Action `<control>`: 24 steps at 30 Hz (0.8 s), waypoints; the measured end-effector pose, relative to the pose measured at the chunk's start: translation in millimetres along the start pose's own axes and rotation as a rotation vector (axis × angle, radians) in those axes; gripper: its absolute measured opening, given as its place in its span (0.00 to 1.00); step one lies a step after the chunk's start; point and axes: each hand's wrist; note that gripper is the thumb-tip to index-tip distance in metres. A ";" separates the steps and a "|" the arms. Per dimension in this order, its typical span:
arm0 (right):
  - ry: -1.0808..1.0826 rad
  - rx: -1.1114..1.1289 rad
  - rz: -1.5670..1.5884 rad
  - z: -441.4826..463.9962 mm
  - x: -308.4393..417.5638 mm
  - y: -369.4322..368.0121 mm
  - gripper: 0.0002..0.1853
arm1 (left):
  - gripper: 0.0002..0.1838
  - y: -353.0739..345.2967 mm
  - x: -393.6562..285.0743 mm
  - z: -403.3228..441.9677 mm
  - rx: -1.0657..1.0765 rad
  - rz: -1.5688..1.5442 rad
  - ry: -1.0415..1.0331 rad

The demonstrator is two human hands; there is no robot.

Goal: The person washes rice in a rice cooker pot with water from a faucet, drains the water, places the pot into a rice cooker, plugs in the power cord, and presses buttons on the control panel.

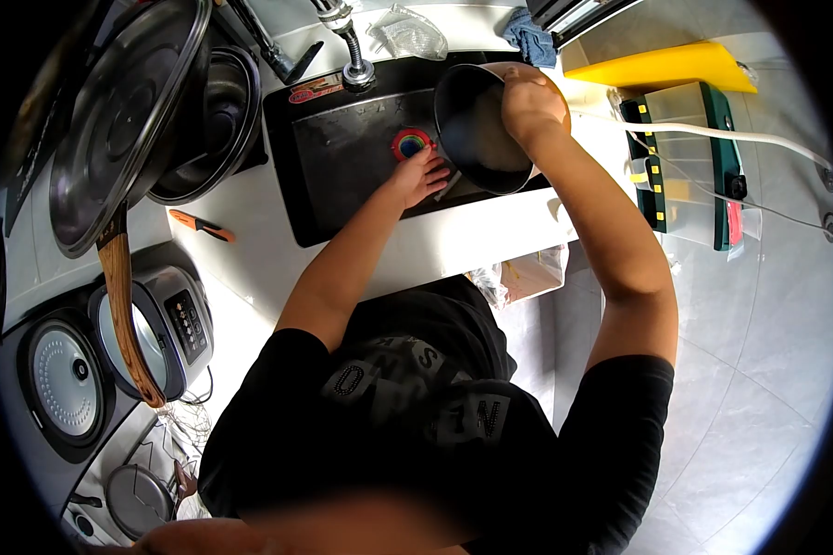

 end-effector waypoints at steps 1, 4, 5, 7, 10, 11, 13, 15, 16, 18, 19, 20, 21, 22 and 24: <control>0.004 0.015 0.000 -1.7 2.2 2.2 0.24 | 0.30 -1.7 -0.5 -1.9 0.008 -0.001 -0.002; 0.023 0.035 -0.015 -7.5 9.7 9.3 0.24 | 0.30 -3.6 0.7 -1.5 0.032 -0.001 -0.002; 0.034 0.026 -0.028 -9.4 12.1 10.3 0.24 | 0.30 -2.3 1.8 1.7 0.040 0.000 0.004; 0.010 0.018 -0.004 -4.4 10.1 3.4 0.24 | 0.30 -1.8 2.6 2.9 0.047 0.008 0.008; -0.055 0.029 0.074 8.6 6.0 -11.7 0.24 | 0.30 -2.0 3.0 2.5 0.049 0.019 0.003; -0.051 0.039 0.079 8.8 6.0 -12.0 0.24 | 0.30 -1.5 3.2 2.7 0.052 0.019 0.003; -0.037 0.060 0.084 2.3 12.0 -2.5 0.24 | 0.31 -0.5 4.4 3.3 0.042 0.010 0.002; -0.016 0.083 0.085 -3.2 16.2 5.7 0.23 | 0.31 -0.4 4.7 3.0 0.014 -0.005 0.002; -0.025 0.075 0.089 -1.7 15.8 3.9 0.23 | 0.31 -0.6 4.4 2.3 -0.013 -0.016 0.004; -0.032 0.065 0.084 1.0 16.0 0.9 0.23 | 0.31 -0.7 4.1 1.0 -0.067 -0.038 0.009; -0.031 0.061 0.076 0.3 17.3 1.9 0.23 | 0.31 -0.1 3.7 0.3 -0.069 -0.039 0.001; -0.019 0.060 0.055 -0.6 18.5 4.0 0.23 | 0.32 0.9 3.2 -0.6 -0.071 -0.040 -0.007; -0.007 0.060 0.034 -1.7 20.0 6.6 0.23 | 0.32 1.5 2.6 -1.5 -0.072 -0.041 -0.015; -0.016 0.068 0.049 -1.6 20.2 7.4 0.23 | 0.32 2.1 1.9 -2.4 -0.068 -0.042 -0.017; -0.034 0.085 0.078 -1.2 20.1 8.4 0.22 | 0.31 2.9 1.2 -3.7 -0.060 -0.044 -0.022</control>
Point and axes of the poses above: each hand's wrist, its own z-axis towards the middle knuckle, its own y-axis out of the back of the hand, x = y × z, and after that the axes turned 9 degrees about z, right-handed
